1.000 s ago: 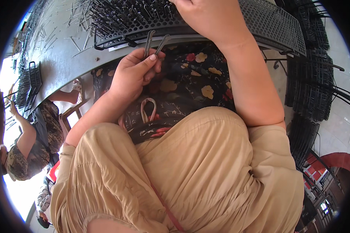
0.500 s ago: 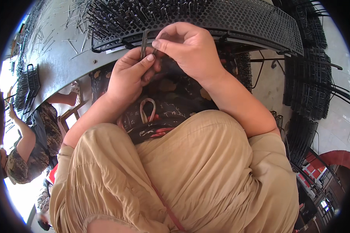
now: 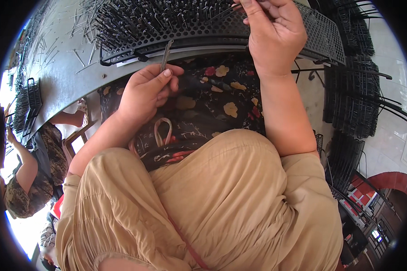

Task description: Sorting and placing small metal rods into a perforated metal grid.

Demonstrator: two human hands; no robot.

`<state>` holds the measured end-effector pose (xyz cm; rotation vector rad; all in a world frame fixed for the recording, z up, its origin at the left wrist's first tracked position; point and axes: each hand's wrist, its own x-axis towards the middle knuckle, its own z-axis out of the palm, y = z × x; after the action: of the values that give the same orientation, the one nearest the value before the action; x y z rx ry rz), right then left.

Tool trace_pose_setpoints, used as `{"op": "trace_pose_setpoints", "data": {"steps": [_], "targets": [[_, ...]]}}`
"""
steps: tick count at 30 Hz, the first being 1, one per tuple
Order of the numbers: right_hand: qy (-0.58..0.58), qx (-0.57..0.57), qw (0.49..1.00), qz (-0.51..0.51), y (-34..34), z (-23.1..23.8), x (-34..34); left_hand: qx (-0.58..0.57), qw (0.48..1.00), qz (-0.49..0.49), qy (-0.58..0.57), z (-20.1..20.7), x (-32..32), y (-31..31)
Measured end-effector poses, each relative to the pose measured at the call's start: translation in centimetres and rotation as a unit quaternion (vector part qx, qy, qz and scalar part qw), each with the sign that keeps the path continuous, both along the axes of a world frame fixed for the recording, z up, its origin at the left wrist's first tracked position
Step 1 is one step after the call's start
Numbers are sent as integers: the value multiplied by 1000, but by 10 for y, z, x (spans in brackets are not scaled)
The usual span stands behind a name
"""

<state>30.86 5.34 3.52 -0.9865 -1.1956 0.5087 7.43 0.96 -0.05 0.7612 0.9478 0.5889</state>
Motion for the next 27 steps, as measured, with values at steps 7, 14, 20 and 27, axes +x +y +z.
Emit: {"op": "trace_pose_setpoints", "data": {"steps": [7, 14, 20, 27], "targets": [[-129, 20, 991, 37, -8, 0, -20, 4, 1000, -11, -4, -1, 0, 0], [-317, 81, 945, 0, 2, 9, -22, 13, 1000, -20, 17, 0, 1, -1], [-345, 81, 935, -6, 6, 12, -22, 9, 1000, -24, 14, -2, -1, 0], [-430, 76, 900, -14, 6, 18, -23, 2, 1000, -24, 13, -1, 0, 0]]}}
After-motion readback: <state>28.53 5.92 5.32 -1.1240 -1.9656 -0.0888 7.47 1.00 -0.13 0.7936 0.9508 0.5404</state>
